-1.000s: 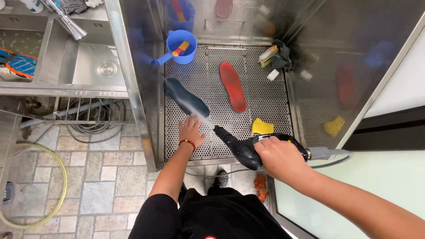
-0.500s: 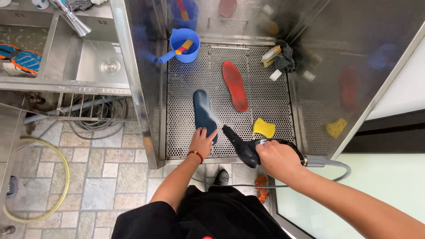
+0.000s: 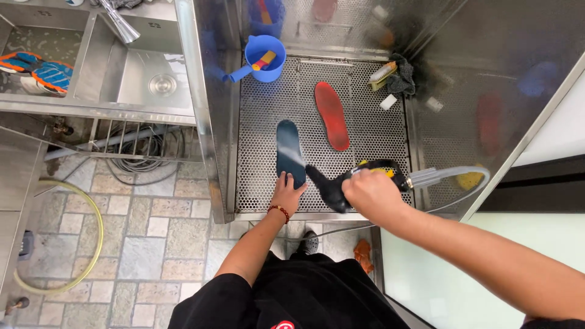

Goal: Wash shoe insoles using a shoe washing machine and a water spray gun.

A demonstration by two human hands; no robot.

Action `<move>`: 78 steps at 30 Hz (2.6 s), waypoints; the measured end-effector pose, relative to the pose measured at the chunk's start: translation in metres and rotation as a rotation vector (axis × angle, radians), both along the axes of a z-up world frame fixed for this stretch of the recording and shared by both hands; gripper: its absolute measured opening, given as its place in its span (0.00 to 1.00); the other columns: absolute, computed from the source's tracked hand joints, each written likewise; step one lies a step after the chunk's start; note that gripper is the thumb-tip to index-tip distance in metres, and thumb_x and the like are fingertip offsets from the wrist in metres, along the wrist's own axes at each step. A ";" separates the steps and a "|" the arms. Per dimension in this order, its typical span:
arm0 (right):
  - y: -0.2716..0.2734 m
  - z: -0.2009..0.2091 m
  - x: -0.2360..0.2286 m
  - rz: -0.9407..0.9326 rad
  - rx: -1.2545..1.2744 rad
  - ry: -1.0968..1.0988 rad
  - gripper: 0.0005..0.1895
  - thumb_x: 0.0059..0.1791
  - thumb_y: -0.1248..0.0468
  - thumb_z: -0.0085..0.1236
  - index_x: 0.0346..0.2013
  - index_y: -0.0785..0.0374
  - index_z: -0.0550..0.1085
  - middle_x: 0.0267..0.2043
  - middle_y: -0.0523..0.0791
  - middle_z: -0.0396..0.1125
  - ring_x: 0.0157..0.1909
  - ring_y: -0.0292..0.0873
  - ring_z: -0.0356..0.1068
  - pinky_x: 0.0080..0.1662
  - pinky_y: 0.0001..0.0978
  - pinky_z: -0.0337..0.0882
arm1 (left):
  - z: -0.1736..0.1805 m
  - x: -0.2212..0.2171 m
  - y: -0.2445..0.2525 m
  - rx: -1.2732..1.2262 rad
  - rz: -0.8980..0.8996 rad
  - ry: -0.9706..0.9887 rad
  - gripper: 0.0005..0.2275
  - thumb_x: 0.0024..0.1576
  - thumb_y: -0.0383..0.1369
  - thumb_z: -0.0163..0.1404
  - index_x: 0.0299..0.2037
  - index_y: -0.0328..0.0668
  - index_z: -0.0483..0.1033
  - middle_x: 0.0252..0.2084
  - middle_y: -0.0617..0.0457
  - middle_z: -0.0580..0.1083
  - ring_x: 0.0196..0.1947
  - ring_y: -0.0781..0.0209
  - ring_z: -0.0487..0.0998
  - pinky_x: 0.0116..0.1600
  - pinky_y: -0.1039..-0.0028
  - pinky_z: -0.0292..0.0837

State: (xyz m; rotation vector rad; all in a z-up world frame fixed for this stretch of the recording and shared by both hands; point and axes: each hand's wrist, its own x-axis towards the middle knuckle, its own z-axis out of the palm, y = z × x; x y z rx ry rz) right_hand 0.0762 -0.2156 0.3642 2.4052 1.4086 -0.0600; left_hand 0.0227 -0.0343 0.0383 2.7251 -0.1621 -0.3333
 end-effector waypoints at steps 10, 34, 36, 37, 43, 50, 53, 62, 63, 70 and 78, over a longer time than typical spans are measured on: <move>0.005 0.000 0.013 -0.010 0.143 -0.075 0.03 0.38 0.65 0.59 0.21 0.60 0.73 0.23 0.45 0.70 0.30 0.45 0.72 0.32 0.38 0.71 | 0.021 0.004 0.002 0.012 -0.028 0.139 0.31 0.57 0.18 0.45 0.68 0.69 0.65 0.75 0.32 0.47 0.76 0.29 0.40 0.75 0.46 0.44; -0.020 -0.007 -0.006 -0.026 0.000 0.075 0.01 0.38 0.67 0.59 0.23 0.60 0.74 0.26 0.46 0.71 0.33 0.46 0.74 0.33 0.39 0.73 | 0.016 0.002 0.002 0.044 -0.045 0.079 0.32 0.56 0.16 0.44 0.68 0.69 0.67 0.75 0.39 0.49 0.75 0.31 0.42 0.75 0.45 0.43; -0.029 -0.011 0.002 -0.151 0.122 0.039 0.02 0.39 0.68 0.59 0.25 0.60 0.74 0.27 0.45 0.71 0.35 0.46 0.74 0.34 0.40 0.73 | 0.037 -0.001 0.004 -0.050 -0.035 0.106 0.20 0.63 0.32 0.47 0.66 0.59 0.65 0.74 0.36 0.48 0.74 0.28 0.40 0.74 0.42 0.42; -0.036 -0.011 0.005 -0.154 0.124 0.040 0.02 0.39 0.68 0.59 0.25 0.60 0.74 0.27 0.45 0.71 0.35 0.46 0.74 0.34 0.40 0.73 | 0.040 -0.002 0.005 -0.048 -0.038 0.107 0.20 0.63 0.32 0.47 0.66 0.59 0.65 0.74 0.36 0.48 0.74 0.28 0.40 0.74 0.42 0.42; -0.081 -0.003 -0.003 -0.486 0.242 0.076 0.05 0.40 0.68 0.58 0.30 0.62 0.75 0.33 0.45 0.72 0.39 0.49 0.74 0.37 0.45 0.74 | -0.017 -0.002 0.018 0.002 -0.092 -0.101 0.14 0.62 0.32 0.51 0.58 0.52 0.73 0.71 0.37 0.59 0.72 0.30 0.56 0.71 0.46 0.59; -0.134 -0.024 -0.060 -0.966 0.548 0.256 0.15 0.40 0.63 0.61 0.42 0.53 0.79 0.41 0.45 0.75 0.43 0.56 0.74 0.45 0.49 0.74 | 0.091 0.052 0.061 -0.708 0.423 -0.281 0.15 0.57 0.25 0.55 0.54 0.39 0.71 0.46 0.43 0.81 0.44 0.50 0.82 0.47 0.65 0.78; -0.155 -0.050 -0.081 -1.063 0.547 0.294 0.15 0.41 0.60 0.63 0.42 0.52 0.79 0.41 0.45 0.76 0.44 0.57 0.74 0.46 0.48 0.74 | 0.115 0.077 0.088 -1.073 0.486 -0.232 0.15 0.57 0.24 0.56 0.53 0.32 0.72 0.44 0.49 0.80 0.43 0.63 0.82 0.48 0.75 0.78; -0.174 -0.068 -0.114 -1.178 0.628 0.381 0.17 0.39 0.59 0.65 0.43 0.49 0.81 0.39 0.45 0.77 0.42 0.57 0.75 0.44 0.47 0.74 | 0.169 0.128 0.107 -1.146 0.595 -0.168 0.12 0.62 0.29 0.54 0.53 0.31 0.77 0.45 0.48 0.80 0.42 0.64 0.80 0.48 0.73 0.76; -0.175 -0.068 -0.116 -1.212 0.621 0.408 0.17 0.39 0.60 0.64 0.43 0.49 0.81 0.39 0.45 0.77 0.42 0.56 0.75 0.44 0.46 0.75 | 0.175 0.131 0.103 -0.997 0.615 -0.131 0.13 0.61 0.30 0.53 0.54 0.34 0.76 0.47 0.47 0.81 0.45 0.62 0.82 0.50 0.72 0.77; -0.180 -0.071 -0.123 -1.244 0.592 0.466 0.16 0.38 0.61 0.64 0.41 0.51 0.81 0.37 0.44 0.77 0.40 0.54 0.75 0.43 0.45 0.74 | 0.014 0.103 0.110 -0.721 0.668 -0.274 0.20 0.59 0.29 0.56 0.61 0.36 0.72 0.61 0.43 0.75 0.60 0.52 0.76 0.61 0.65 0.71; -0.136 -0.090 -0.130 -1.113 0.556 0.599 0.12 0.40 0.60 0.62 0.38 0.54 0.80 0.37 0.42 0.77 0.40 0.54 0.75 0.42 0.46 0.74 | -0.006 -0.024 0.001 -0.178 0.356 -0.428 0.15 0.53 0.30 0.57 0.51 0.41 0.77 0.54 0.45 0.74 0.57 0.44 0.71 0.60 0.53 0.67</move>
